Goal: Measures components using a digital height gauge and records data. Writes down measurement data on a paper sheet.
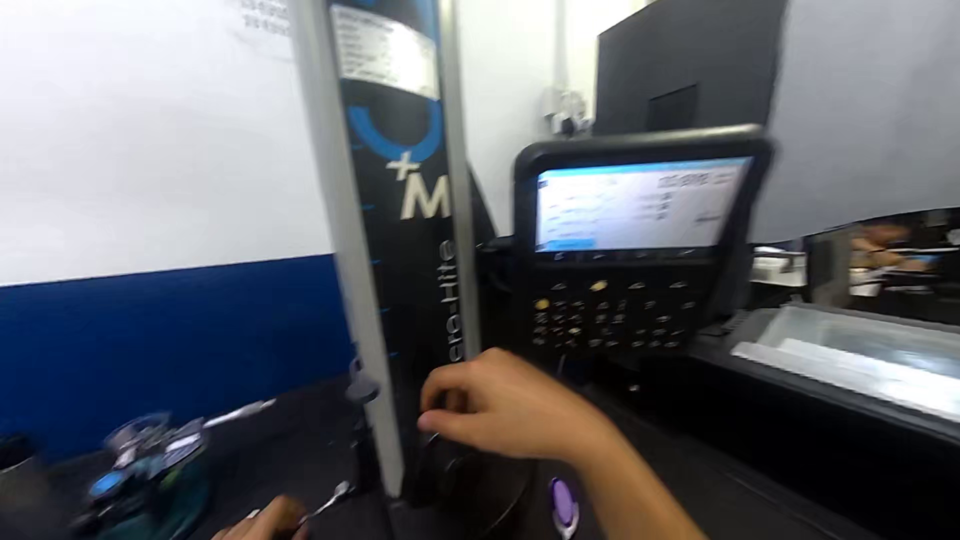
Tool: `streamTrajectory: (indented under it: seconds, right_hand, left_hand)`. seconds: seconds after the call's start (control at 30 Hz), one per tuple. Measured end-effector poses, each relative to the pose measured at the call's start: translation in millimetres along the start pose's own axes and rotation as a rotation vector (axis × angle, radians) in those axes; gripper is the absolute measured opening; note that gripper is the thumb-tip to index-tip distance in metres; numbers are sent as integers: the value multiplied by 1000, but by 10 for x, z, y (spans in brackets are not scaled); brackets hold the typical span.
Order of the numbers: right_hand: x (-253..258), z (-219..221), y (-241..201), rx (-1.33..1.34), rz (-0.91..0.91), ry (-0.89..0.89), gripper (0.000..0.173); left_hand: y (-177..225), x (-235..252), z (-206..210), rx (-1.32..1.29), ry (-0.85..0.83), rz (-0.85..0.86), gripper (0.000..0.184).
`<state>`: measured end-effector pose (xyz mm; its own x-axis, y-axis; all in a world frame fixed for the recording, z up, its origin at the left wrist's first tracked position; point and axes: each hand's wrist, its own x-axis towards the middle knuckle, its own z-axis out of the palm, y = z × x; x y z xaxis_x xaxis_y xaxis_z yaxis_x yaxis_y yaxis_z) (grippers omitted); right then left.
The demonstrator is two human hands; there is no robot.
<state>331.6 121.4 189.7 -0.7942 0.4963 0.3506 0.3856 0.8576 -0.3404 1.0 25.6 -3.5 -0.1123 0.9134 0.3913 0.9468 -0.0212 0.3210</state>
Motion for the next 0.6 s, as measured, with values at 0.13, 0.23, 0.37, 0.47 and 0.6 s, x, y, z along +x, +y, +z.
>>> streamTrajectory:
  seconds: [0.13, 0.23, 0.37, 0.47, 0.6]
  right_hand:
    - [58, 150, 82, -41, -109, 128, 16]
    - [135, 271, 107, -78, -199, 268, 13]
    - [196, 394, 83, -133, -237, 377, 19]
    - [212, 435, 45, -124, -244, 405, 20]
    - [242, 499, 1, -105, -229, 405, 20]
  left_hand:
    - [48, -9, 53, 28, 64, -74, 28]
    - [29, -7, 44, 10, 11, -133, 28]
    - [12, 2, 31, -9, -20, -145, 29]
    - [2, 3, 53, 4, -10, -138, 27]
    - [26, 8, 17, 1, -38, -157, 28]
